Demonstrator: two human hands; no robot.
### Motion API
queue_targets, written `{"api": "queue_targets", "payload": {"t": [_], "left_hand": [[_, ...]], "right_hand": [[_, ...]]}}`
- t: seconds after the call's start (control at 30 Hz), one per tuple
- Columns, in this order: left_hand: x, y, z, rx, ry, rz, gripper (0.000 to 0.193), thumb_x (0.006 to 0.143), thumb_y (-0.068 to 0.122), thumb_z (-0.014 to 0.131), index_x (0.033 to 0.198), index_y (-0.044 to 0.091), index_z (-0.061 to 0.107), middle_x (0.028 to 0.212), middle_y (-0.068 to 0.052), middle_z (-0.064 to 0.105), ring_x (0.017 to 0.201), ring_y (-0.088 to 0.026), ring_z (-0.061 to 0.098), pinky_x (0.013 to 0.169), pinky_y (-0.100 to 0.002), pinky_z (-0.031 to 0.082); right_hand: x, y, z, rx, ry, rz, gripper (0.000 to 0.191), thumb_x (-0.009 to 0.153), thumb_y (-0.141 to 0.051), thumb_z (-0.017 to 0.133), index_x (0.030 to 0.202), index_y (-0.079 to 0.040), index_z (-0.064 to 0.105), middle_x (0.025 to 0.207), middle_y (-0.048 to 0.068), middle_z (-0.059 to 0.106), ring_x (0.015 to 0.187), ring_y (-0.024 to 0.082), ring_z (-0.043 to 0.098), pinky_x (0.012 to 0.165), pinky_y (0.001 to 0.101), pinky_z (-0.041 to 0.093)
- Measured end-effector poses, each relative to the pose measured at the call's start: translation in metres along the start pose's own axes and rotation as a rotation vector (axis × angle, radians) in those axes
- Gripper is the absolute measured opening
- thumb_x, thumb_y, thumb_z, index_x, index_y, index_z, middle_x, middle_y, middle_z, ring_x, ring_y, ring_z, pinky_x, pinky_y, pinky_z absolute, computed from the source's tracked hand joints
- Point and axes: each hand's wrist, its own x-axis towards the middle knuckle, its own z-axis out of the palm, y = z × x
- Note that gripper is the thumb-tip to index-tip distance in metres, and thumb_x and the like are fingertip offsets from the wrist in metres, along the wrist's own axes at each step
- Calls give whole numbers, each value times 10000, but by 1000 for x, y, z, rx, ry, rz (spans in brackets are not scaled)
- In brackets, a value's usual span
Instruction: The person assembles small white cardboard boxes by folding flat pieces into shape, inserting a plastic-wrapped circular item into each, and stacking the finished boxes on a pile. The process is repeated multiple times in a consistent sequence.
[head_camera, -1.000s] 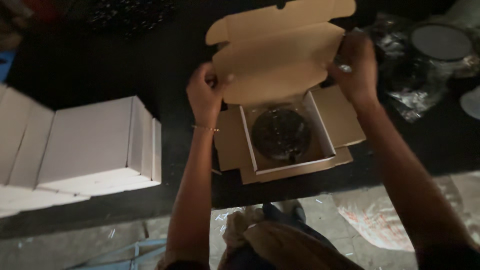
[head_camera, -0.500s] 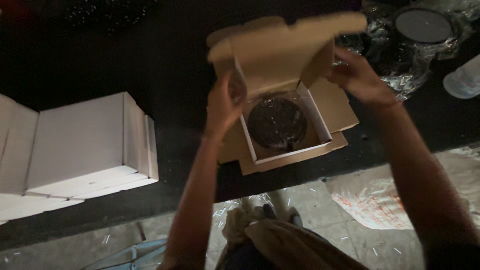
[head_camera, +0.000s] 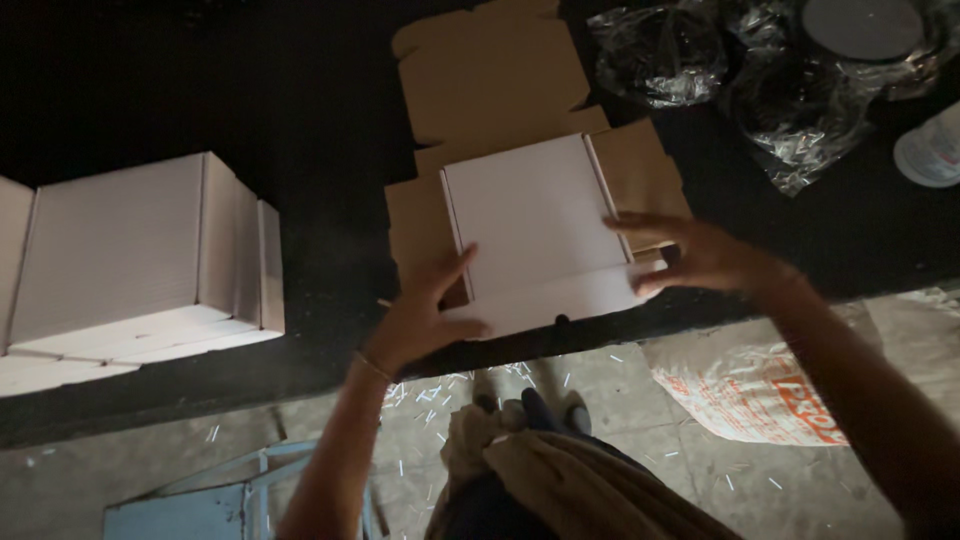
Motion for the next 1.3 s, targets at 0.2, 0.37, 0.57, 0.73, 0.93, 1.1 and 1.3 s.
{"api": "queue_targets", "payload": {"t": [0.2,0.37,0.57,0.73,0.93,1.1,1.3], "left_hand": [[-1,10,38,25,307,-22,923,753,307,886,1569,233,459,1465,-126,625,1328,-271,622,1123,-382,509],[-4,31,24,-82,405,-47,782,767,300,910,1465,188,576,1362,-124,697,1168,-245,724,961,-371,597],[36,62,-65,-115,551,-117,752,781,360,870,1426,145,548,1099,-115,769,778,-188,733,688,-344,617],[96,73,-100,305,728,178,421,828,295,896,1141,110,684,1175,-210,593,977,-279,678,769,-374,611],[104,69,-108,389,661,234,276,852,294,846,994,78,750,1003,-96,722,940,-273,695,803,-430,570],[122,73,-119,378,597,59,144,996,213,689,982,88,760,852,-95,742,707,-221,730,628,-385,578],[155,82,-139,379,650,-67,391,984,323,753,749,12,725,691,-138,718,603,-211,710,563,-346,533]], "right_hand": [[7,13,45,349,282,-143,802,746,-91,806,1477,-209,495,1612,22,432,1282,295,620,967,396,560],[1,9,35,313,325,-86,706,761,-132,819,1427,-170,588,1516,27,570,1217,253,675,966,380,572],[13,-37,-60,323,399,-233,671,870,-328,762,1451,-62,558,1277,130,651,1113,214,675,928,376,571],[56,-59,-95,161,511,-50,582,932,-425,708,1365,-75,541,1178,177,710,1057,266,727,895,398,600],[57,-39,-103,-346,669,-553,336,981,-297,705,1232,-74,719,1425,187,627,1211,334,659,952,430,575],[62,-38,-113,-493,667,-453,245,1034,-200,646,1242,-108,738,1285,154,717,1028,301,717,887,419,599],[76,-63,-137,-360,614,-164,249,1067,-175,609,1263,-58,710,974,158,777,770,229,771,761,369,616]]}}
